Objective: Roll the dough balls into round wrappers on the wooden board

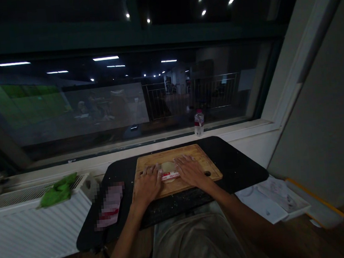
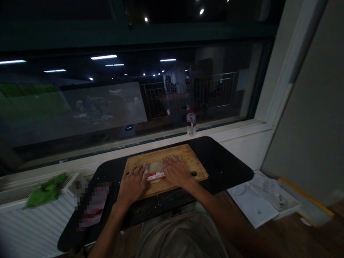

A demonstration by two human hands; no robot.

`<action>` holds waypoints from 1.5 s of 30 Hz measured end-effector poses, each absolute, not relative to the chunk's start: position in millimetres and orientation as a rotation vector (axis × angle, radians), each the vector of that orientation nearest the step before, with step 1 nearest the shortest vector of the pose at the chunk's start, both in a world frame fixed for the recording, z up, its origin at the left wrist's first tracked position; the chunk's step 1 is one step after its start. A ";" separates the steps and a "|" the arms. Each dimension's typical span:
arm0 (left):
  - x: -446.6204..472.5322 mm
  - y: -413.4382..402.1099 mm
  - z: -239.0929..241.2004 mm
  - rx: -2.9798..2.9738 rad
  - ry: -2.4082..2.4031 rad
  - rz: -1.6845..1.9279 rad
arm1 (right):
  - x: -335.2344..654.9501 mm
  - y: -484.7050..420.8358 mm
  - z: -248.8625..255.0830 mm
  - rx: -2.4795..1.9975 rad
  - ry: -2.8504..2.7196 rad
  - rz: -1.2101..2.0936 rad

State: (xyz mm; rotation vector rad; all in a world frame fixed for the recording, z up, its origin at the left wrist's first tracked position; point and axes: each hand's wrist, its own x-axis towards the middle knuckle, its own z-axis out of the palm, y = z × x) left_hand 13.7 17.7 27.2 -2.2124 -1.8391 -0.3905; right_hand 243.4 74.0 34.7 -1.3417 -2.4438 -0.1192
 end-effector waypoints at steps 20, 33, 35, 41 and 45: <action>-2.0 35.6 20.7 -2.276 -1.795 -0.344 | 239.3 42.9 36.3 -1.400 -2.389 -0.193; -5.7 44.9 21.3 -2.247 -1.832 -0.351 | 228.1 4.8 26.1 -1.503 -2.292 -0.182; -8.8 36.6 17.1 -2.236 -1.820 -0.374 | 227.4 -2.3 22.0 -1.479 -2.307 -0.168; -12.7 20.7 9.3 -2.188 -1.838 -0.439 | 229.7 -11.6 12.7 -1.403 -2.328 -0.164; -7.6 22.7 13.7 -2.168 -1.870 -0.427 | 230.8 3.1 16.2 -1.423 -2.325 -0.192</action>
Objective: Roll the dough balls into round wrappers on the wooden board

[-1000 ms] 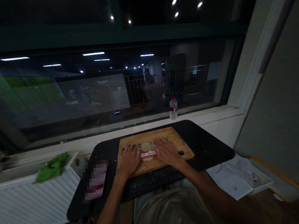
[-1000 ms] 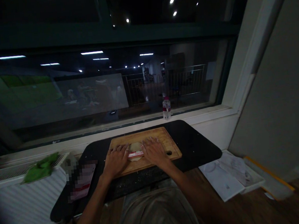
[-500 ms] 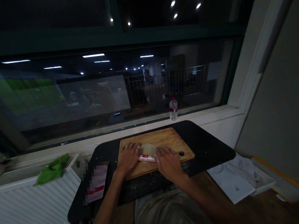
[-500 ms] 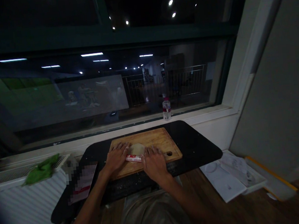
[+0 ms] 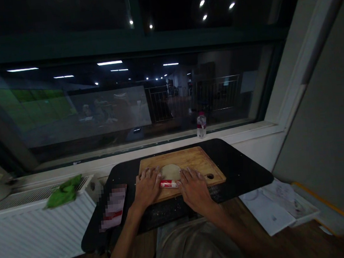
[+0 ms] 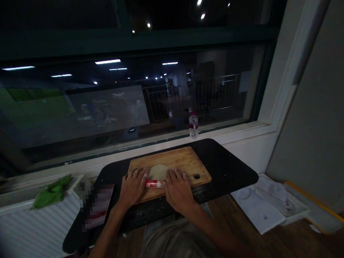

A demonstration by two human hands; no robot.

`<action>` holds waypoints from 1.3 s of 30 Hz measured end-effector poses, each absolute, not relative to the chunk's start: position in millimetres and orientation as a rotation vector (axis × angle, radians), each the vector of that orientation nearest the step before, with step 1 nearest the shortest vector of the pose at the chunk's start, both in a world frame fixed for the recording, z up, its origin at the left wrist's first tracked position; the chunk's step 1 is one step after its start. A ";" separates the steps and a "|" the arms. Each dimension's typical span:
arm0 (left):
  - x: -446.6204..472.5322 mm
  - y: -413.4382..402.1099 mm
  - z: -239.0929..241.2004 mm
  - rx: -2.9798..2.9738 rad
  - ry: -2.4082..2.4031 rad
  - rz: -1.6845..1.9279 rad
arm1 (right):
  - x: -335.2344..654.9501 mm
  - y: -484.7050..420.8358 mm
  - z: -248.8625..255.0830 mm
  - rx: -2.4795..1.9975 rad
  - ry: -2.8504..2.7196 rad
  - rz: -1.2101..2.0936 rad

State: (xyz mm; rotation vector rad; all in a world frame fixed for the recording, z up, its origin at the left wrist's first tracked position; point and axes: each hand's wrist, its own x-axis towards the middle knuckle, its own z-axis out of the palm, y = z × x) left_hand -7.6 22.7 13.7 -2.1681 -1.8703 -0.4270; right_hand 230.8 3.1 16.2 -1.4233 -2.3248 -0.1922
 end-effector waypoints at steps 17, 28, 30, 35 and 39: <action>12.5 35.0 40.8 -2.062 -1.939 -0.321 | 236.5 117.6 37.8 -1.377 -2.494 0.015; 29.7 16.0 42.2 -2.024 -1.957 -0.239 | 226.6 173.6 43.2 -1.099 -2.657 0.084; 31.4 14.7 41.8 -2.010 -1.968 -0.246 | 225.0 175.1 45.9 -1.059 -2.671 0.084; 25.3 22.3 38.9 -2.026 -1.939 -0.255 | 230.2 159.7 42.9 -1.188 -2.641 0.047; 17.7 33.9 38.3 -2.072 -1.934 -0.241 | 237.8 136.4 34.0 -1.280 -2.556 0.031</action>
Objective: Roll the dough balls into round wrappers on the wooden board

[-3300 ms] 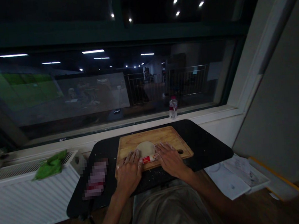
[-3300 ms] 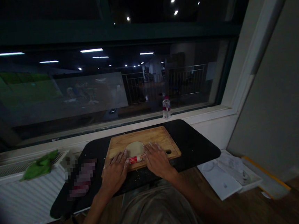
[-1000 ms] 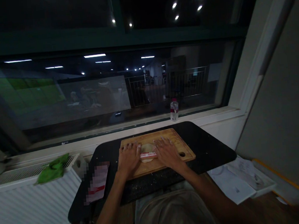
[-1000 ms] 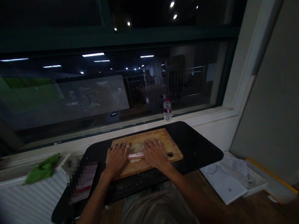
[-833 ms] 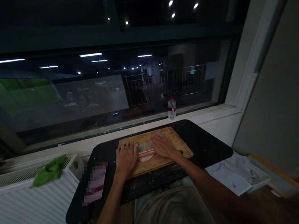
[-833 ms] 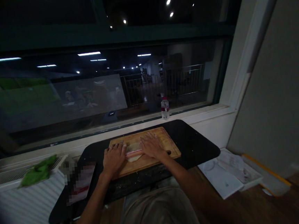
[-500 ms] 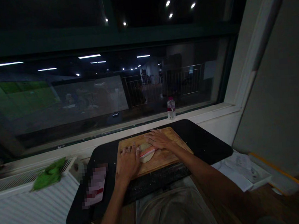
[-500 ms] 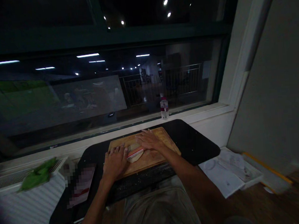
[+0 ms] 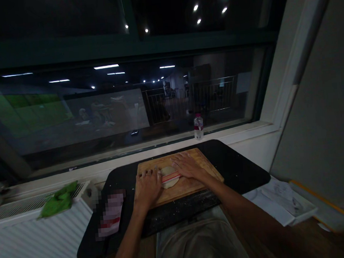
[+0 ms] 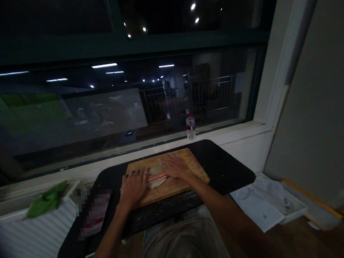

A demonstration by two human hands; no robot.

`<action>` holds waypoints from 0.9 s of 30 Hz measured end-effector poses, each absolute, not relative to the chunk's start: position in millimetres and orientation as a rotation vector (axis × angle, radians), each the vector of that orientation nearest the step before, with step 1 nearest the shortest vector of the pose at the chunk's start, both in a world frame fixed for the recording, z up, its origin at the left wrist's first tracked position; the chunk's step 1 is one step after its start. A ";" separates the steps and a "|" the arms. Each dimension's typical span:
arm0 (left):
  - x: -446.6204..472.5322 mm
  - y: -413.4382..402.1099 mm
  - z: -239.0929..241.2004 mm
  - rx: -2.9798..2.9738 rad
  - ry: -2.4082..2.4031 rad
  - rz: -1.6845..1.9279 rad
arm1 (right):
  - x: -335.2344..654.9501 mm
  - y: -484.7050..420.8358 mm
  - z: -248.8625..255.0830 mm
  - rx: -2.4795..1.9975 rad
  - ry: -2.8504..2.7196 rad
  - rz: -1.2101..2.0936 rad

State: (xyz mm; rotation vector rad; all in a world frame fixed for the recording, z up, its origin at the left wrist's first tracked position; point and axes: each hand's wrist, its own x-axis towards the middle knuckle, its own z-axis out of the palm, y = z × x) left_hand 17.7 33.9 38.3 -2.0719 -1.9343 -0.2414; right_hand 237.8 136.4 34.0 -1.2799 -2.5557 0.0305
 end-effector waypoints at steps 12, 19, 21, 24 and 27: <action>11.8 62.2 30.2 -1.950 -1.879 -0.394 | 239.0 64.2 27.9 -1.432 -2.336 -0.108; 17.1 64.3 19.5 -1.860 -1.880 -0.656 | 256.5 60.3 31.0 -1.064 -2.482 -0.105; 15.2 66.7 17.6 -1.848 -1.873 -0.677 | 256.7 64.1 30.5 -1.090 -2.480 -0.099; 6.9 73.8 14.7 -1.890 -1.870 -0.690 | 251.1 70.5 26.8 -1.226 -2.422 -0.107; -2.5 79.9 14.6 -1.909 -1.897 -0.645 | 243.4 79.0 22.7 -1.397 -2.370 -0.054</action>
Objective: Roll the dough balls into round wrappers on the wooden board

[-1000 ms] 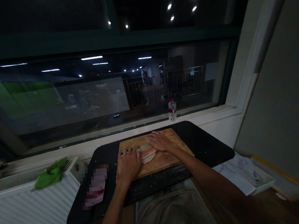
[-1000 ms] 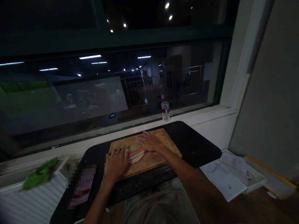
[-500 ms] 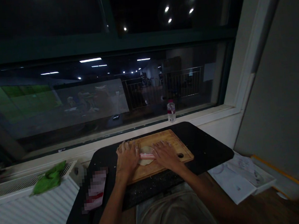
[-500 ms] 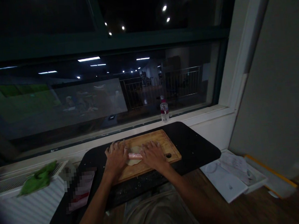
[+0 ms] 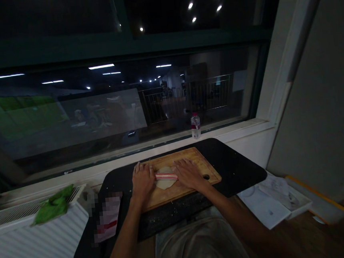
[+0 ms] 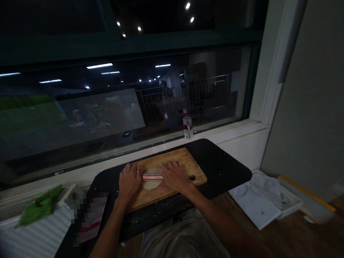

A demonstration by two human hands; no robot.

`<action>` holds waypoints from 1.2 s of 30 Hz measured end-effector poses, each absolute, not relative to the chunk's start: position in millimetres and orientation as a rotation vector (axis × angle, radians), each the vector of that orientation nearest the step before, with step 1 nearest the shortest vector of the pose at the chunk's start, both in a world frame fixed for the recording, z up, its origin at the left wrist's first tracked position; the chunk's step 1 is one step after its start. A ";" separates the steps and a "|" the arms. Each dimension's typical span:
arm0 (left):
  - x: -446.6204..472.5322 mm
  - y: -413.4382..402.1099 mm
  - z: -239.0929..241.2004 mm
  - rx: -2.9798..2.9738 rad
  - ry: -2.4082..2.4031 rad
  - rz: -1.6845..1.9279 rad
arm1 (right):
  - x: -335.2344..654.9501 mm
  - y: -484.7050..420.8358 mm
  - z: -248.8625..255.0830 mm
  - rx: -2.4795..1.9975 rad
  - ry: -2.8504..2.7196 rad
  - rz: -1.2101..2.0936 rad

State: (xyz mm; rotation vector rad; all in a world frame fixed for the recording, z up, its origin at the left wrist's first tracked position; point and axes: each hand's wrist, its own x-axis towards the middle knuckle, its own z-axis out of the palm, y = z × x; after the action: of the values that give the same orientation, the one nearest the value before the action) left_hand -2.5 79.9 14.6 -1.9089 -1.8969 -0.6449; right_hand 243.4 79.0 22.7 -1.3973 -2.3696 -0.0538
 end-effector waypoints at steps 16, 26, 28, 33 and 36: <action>19.9 33.2 41.4 -2.039 -2.003 -0.256 | 238.3 176.9 45.9 -1.350 -2.608 0.231; 24.9 32.2 47.6 -2.030 -2.024 -0.274 | 232.4 187.4 49.6 -1.396 -2.632 0.253; 20.4 37.2 46.5 -2.056 -1.989 -0.270 | 237.8 177.7 46.3 -1.443 -2.598 0.301; 10.3 47.0 38.8 -2.158 -1.903 -0.258 | 249.0 144.3 41.3 -1.529 -2.526 0.295; 4.9 52.8 30.9 -2.193 -1.821 -0.239 | 251.5 122.9 38.4 -1.522 -2.504 0.292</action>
State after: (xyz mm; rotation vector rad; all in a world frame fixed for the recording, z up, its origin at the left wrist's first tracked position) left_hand 4.9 52.8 30.9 -2.1930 -1.8214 -0.2393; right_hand 251.5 122.9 38.4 -1.5222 -2.5042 0.2916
